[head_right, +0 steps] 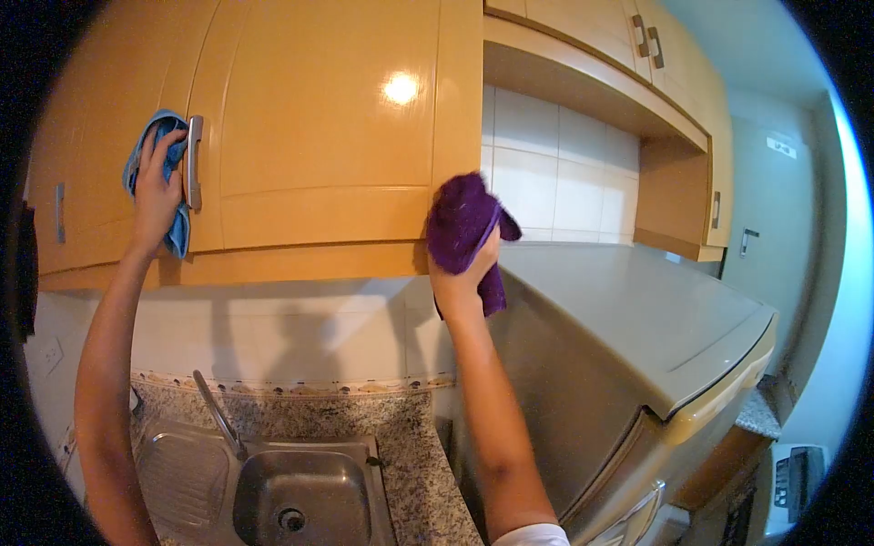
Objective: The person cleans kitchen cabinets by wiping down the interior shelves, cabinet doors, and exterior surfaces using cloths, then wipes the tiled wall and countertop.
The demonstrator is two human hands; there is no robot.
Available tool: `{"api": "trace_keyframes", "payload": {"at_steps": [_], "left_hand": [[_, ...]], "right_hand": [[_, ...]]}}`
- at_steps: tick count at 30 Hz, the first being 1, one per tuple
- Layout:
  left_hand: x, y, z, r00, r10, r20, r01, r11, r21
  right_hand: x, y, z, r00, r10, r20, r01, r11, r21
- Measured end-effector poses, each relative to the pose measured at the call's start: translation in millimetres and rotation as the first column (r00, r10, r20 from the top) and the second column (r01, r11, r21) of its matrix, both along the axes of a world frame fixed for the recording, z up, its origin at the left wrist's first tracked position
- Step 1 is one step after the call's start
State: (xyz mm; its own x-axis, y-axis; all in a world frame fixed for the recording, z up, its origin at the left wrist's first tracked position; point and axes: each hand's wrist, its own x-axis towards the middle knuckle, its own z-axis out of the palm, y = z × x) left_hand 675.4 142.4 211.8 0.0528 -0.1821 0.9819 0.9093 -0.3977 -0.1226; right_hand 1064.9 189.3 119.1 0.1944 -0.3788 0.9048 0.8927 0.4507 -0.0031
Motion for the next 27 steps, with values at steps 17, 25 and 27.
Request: {"api": "trace_keyframes", "payload": {"at_steps": [17,25,27], "left_hand": [[-9.9,10.9,1.4,0.999,-0.023,-0.026,0.024,0.999,0.038],[-13.8,15.0,3.0,0.995,-0.086,-0.044,0.087,0.996,0.025],[-12.9,14.8,2.1,0.997,-0.063,-0.043,0.065,0.996,0.056]], "right_hand": [[-16.6,-27.7,-15.2,0.915,0.401,-0.041,-0.403,0.905,-0.138],[-12.1,-22.7,-58.2,0.679,0.67,-0.3,-0.721,0.685,-0.104],[-19.0,-32.8,-49.9,0.292,0.798,-0.528,-0.899,0.417,0.132]]}}
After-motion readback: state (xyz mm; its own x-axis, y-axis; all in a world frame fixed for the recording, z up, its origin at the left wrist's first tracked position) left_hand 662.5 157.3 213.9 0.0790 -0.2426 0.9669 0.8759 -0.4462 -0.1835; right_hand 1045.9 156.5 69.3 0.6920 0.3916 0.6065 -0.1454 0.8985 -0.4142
